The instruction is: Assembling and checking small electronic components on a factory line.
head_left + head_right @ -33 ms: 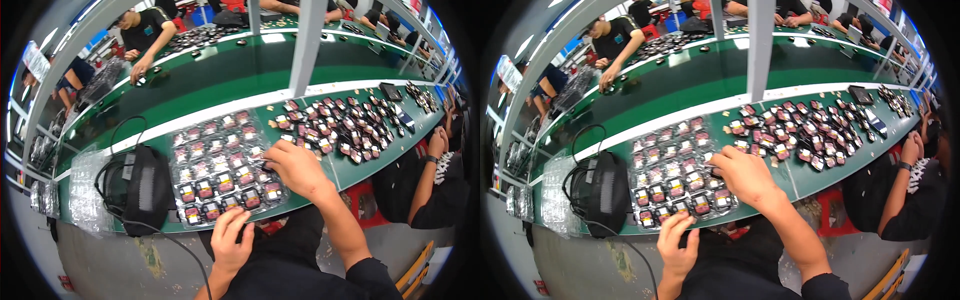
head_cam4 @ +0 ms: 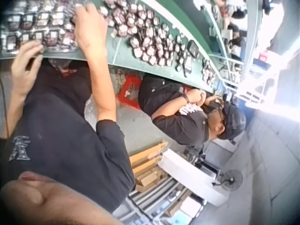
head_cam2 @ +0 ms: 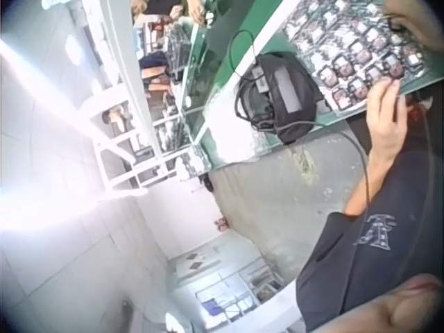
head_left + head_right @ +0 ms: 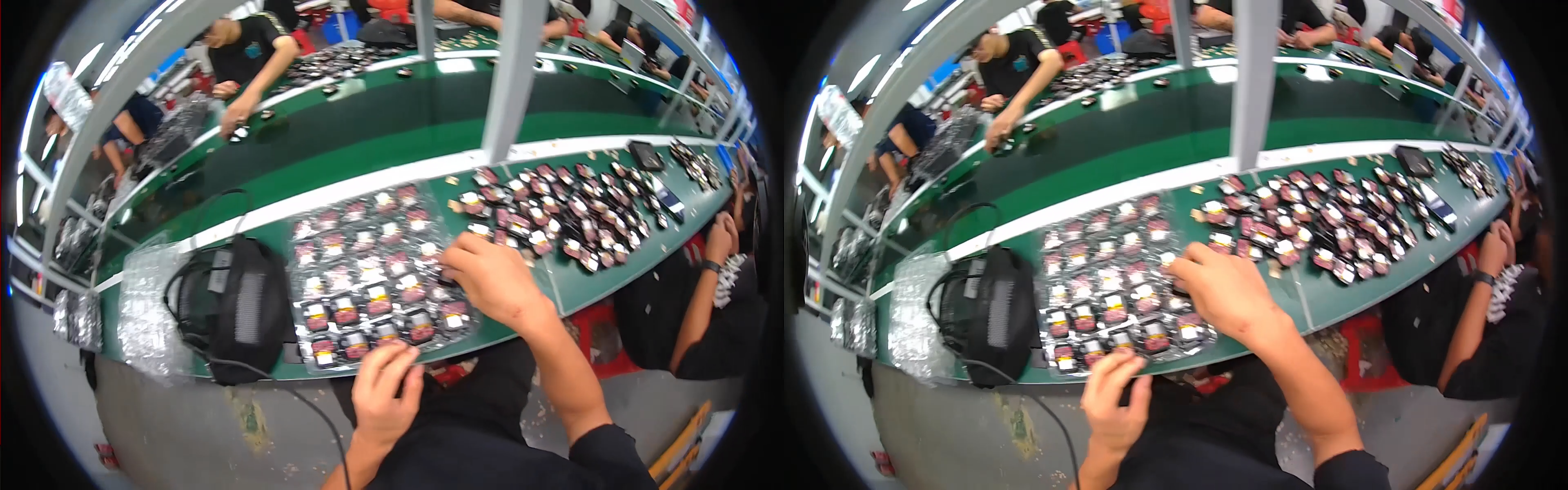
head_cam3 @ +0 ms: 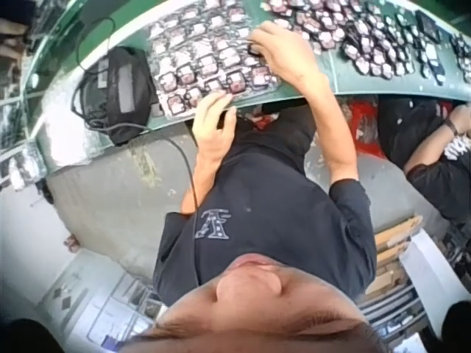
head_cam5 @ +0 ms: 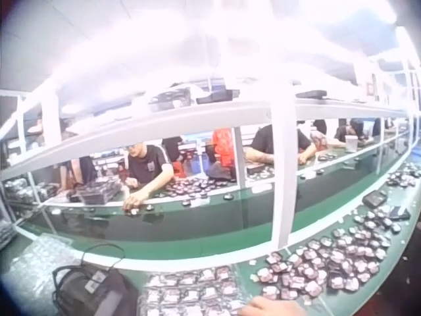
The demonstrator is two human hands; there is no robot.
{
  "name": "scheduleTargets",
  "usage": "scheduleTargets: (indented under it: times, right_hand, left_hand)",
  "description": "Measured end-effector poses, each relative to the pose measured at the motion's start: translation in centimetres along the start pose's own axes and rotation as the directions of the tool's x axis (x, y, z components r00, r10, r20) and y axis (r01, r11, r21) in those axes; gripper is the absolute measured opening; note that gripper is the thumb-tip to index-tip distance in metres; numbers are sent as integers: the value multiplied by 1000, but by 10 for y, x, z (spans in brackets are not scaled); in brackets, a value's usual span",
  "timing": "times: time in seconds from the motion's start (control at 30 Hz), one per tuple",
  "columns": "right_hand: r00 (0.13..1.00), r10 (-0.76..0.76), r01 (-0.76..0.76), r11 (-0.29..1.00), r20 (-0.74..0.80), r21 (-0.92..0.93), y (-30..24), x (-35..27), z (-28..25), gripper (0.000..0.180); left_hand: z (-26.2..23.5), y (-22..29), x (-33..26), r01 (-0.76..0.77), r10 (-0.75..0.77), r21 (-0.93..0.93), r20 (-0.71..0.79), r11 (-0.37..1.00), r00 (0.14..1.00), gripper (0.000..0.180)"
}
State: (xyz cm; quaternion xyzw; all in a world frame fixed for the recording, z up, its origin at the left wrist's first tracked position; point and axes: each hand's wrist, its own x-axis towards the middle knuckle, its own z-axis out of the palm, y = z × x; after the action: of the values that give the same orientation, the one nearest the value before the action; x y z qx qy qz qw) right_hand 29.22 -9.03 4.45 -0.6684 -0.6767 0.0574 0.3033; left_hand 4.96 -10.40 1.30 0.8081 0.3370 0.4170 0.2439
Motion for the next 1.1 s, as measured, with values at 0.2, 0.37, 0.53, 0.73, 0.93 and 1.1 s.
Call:
scheduleTargets:
  times: [0.2, 0.37, 0.53, 0.73, 0.93, 1.1]
  right_hand:
    - [993, -72, 77, 996, 89, -47, -5, 2, 9, 13]
    - [996, -39, 43, 998, 76, -49, -11, -8, 5, 17]
    - [976, 124, -123, 992, -178, 15, 15, -26, 6, 31]
    - [704, 544, -685, 690, -457, -235, 54, -59, 5, 59]
    - [793, 458, -574, 781, -401, -245, 59, -77, 9, 51]
    - [835, 403, -487, 858, -374, -162, 52, -82, 10, 35]
  left_hand:
    - [10, -20, -8, -116, 115, 12, 59, 993, 992, 30]
    - [5, -25, -15, -89, 89, -13, 95, 996, 991, 35]
    - [1, -28, -16, -118, 121, -33, 111, 992, 986, 35]
    - [0, -30, -14, -106, 112, -53, 124, 993, 986, 39]
    - [4, -39, -14, -112, 121, -78, 115, 991, 986, 40]
    - [2, -34, -15, -103, 110, -65, 118, 993, 987, 39]
